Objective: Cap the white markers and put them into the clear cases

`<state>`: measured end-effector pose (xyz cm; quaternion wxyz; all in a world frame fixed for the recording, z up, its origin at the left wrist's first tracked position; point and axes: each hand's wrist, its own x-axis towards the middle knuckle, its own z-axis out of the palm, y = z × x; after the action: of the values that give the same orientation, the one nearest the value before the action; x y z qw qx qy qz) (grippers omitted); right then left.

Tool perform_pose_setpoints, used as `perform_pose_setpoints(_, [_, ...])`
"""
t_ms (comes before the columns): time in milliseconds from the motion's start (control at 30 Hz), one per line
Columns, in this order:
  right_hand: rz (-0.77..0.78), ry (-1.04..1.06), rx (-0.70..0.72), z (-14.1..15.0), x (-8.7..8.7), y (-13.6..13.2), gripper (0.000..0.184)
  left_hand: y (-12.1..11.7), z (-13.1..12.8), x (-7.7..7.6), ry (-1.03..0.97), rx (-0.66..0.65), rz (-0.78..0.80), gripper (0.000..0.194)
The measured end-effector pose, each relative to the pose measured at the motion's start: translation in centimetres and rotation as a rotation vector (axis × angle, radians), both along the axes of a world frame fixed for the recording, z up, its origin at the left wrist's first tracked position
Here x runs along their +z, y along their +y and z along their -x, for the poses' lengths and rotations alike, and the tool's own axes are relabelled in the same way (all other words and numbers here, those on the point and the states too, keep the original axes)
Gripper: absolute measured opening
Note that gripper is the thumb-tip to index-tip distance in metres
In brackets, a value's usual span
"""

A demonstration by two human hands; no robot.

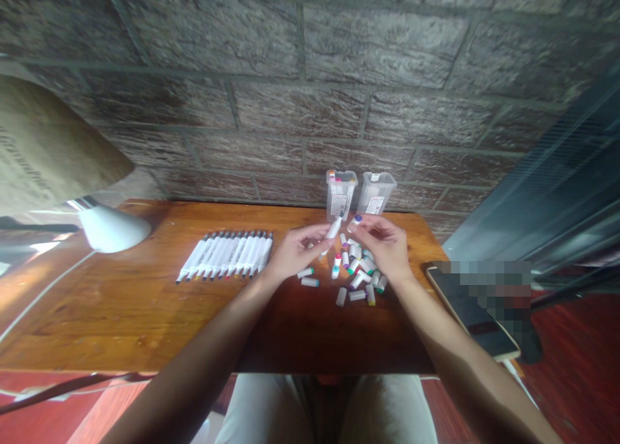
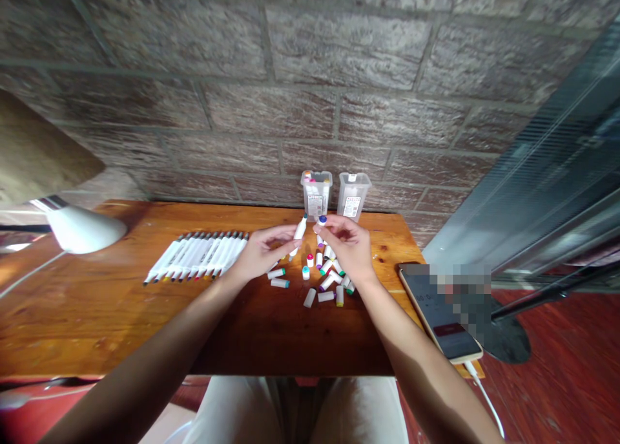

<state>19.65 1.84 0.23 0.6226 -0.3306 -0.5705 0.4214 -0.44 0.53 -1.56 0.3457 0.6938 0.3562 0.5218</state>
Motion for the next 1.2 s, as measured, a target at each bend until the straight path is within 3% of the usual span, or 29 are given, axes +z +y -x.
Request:
perform_pose_setpoints(267, [-0.012, -0.084, 0.035, -0.3, 0.4, -0.1, 0.025, 0.0, 0.0, 0.1, 0.045, 0.075, -0.07, 0.039])
perform_pose_setpoints(400, [0.02, -0.288, 0.122, -0.2, -0.5, 0.3, 0.026, 0.1, 0.1, 0.2, -0.005, 0.237, -0.136, 0.039])
perform_pose_setpoints(500, [-0.049, -0.522, 0.133, 0.2, -1.3, 0.3, 0.023, 0.3, 0.2, 0.1, -0.052, 0.297, -0.167, 0.04])
perform_pose_setpoints(667, [-0.129, -0.743, 0.222, 0.7, -2.3, 0.4, 0.016, 0.4, 0.2, -0.1, -0.046, 0.267, -0.153, 0.04])
perform_pose_setpoints(867, [-0.067, -0.718, 0.32, 0.7, -2.7, 0.5, 0.019, 0.4, 0.3, 0.1, -0.06, 0.256, -0.14, 0.039])
perform_pose_setpoints(1200, [-0.104, -0.849, 0.268, 0.1, -2.4, 0.9, 0.018, 0.6, 0.4, 0.0, -0.075, 0.275, -0.157, 0.039])
